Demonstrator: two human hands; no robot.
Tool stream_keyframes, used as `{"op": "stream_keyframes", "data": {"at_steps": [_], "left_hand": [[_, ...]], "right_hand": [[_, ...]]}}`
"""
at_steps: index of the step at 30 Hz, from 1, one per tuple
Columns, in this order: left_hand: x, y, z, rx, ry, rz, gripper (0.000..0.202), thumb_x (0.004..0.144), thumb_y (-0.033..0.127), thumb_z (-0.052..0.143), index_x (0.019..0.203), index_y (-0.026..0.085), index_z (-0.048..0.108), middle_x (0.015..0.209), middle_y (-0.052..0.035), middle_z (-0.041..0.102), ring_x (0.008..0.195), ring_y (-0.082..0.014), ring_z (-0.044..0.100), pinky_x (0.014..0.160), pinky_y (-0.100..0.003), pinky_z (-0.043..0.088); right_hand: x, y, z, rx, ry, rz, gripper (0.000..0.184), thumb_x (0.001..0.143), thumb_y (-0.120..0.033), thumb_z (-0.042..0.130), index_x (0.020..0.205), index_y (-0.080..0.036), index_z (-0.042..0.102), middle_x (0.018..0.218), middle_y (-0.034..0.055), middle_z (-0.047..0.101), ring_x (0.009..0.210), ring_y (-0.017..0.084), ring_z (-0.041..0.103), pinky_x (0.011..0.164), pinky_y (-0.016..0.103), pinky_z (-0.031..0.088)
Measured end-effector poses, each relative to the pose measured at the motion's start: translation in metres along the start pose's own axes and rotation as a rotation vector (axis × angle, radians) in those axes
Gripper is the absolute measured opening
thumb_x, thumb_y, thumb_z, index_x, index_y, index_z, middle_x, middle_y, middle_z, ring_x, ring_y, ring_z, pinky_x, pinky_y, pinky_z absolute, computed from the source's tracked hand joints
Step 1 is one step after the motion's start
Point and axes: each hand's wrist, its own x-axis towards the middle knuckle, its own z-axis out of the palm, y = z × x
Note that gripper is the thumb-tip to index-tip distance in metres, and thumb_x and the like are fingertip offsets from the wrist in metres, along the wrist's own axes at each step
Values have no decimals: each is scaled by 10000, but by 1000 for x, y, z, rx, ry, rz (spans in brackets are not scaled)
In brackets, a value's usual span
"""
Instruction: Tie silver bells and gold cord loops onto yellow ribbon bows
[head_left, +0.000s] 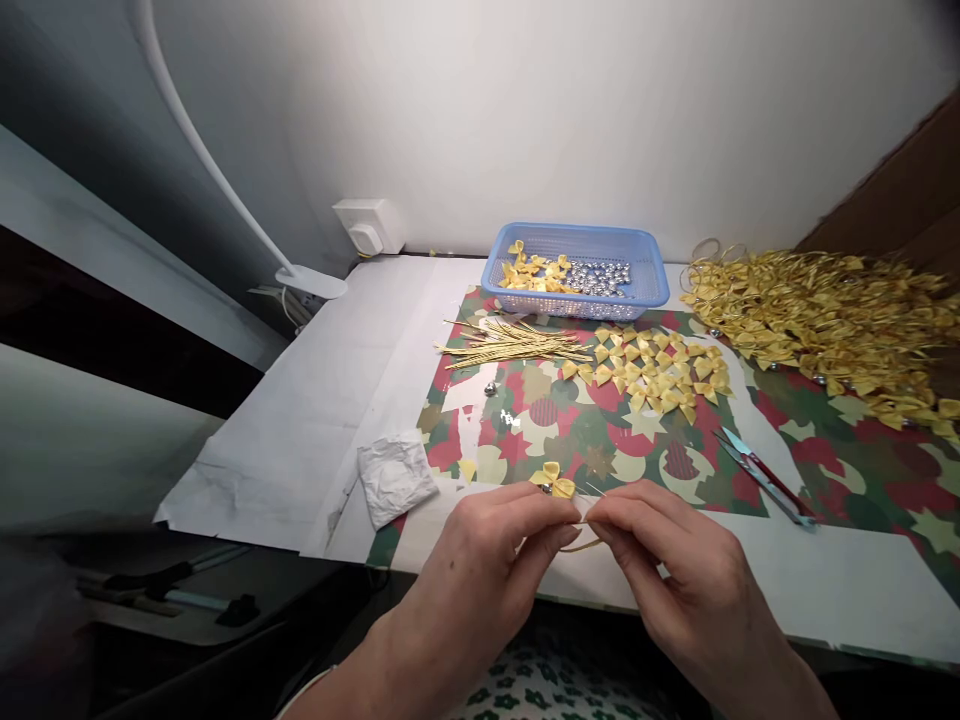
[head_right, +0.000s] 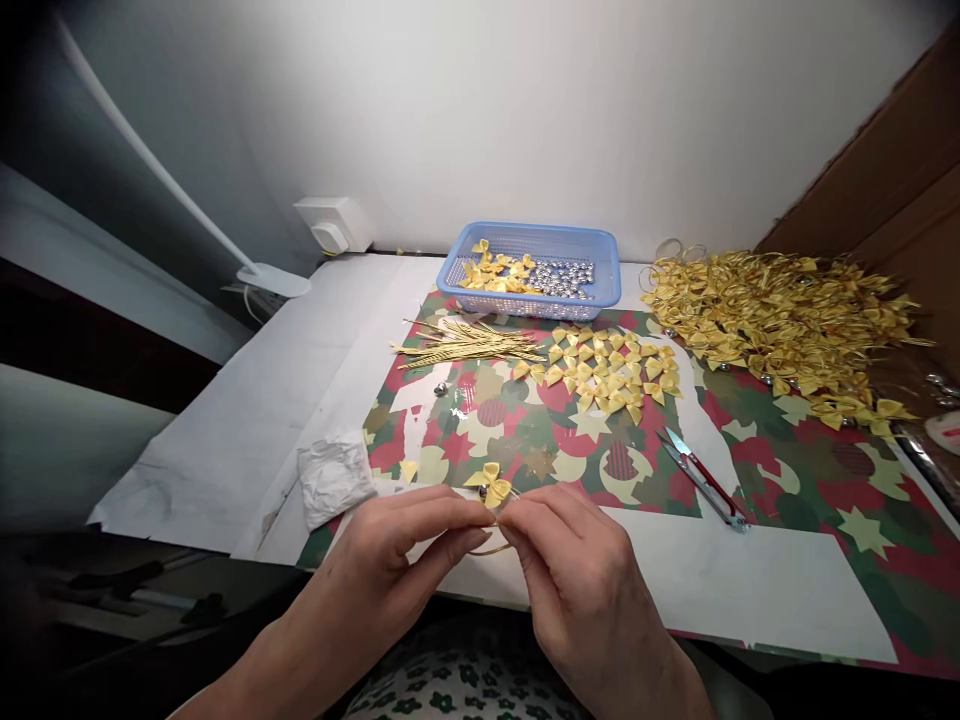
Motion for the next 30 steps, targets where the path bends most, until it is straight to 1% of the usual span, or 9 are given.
{"op": "stream_keyframes", "data": {"at_steps": [3,6,8,10,12,14,22,26,30], "left_hand": [[-2,-1,1,-120,-13,-78,221,913,128,603,1089,246,665,896,38,721,832,-134,659,779,-234,486],[-3,-2,4,-174,-15,-137,271,898,143,623,1135,275,633,896,54,706,848,-133,658,779,-231,493],[-2,-3,7,-153,20,-139,189,902,170,627,1071,248,657,881,40,705,828,-139,654,758,-237,490],[-1,-4,10,-108,60,-91,110,915,158,602,962,206,690,844,15,700,781,-138,643,724,-241,480],[0,-7,11,-78,74,-33,153,923,119,567,876,173,702,804,-5,684,730,-135,621,682,-243,465],[0,-11,11,-76,63,-15,182,927,105,548,843,159,701,781,-14,666,701,-137,604,653,-246,454],[-4,-24,7,-132,3,-162,193,946,184,543,861,183,716,820,-14,711,758,-163,632,700,-263,458],[3,-24,4,-169,-34,-243,199,936,208,550,835,184,719,795,-4,726,741,-164,629,686,-257,452],[10,-23,0,-182,-62,-263,195,918,196,554,811,181,717,764,9,713,726,-155,617,670,-242,442]], "right_hand": [[0,1,1,-3,-11,-1,231,925,17,470,990,-167,594,878,47,640,784,150,572,682,281,470],[0,1,2,-8,-18,3,224,927,16,469,975,-166,590,881,47,636,783,148,568,689,280,467],[0,2,3,-27,-18,-5,221,928,13,469,988,-165,585,881,48,634,785,150,564,693,283,462],[-1,2,4,-55,-20,-8,219,931,11,462,989,-166,577,871,47,630,784,154,560,689,285,451],[-3,3,6,-62,-30,7,220,936,6,452,975,-173,574,853,39,624,765,152,550,670,281,439],[-4,4,10,-35,-45,39,218,941,-8,447,965,-182,576,843,29,622,743,147,544,650,273,433],[-4,5,25,99,-66,234,177,956,-101,463,859,-195,577,793,-2,602,712,126,570,636,242,439],[-1,6,27,84,-87,257,189,966,-125,449,837,-195,569,784,-3,606,693,124,563,620,237,428],[2,6,25,59,-108,263,205,977,-146,439,828,-195,571,777,-6,605,684,121,557,616,231,425]]}}
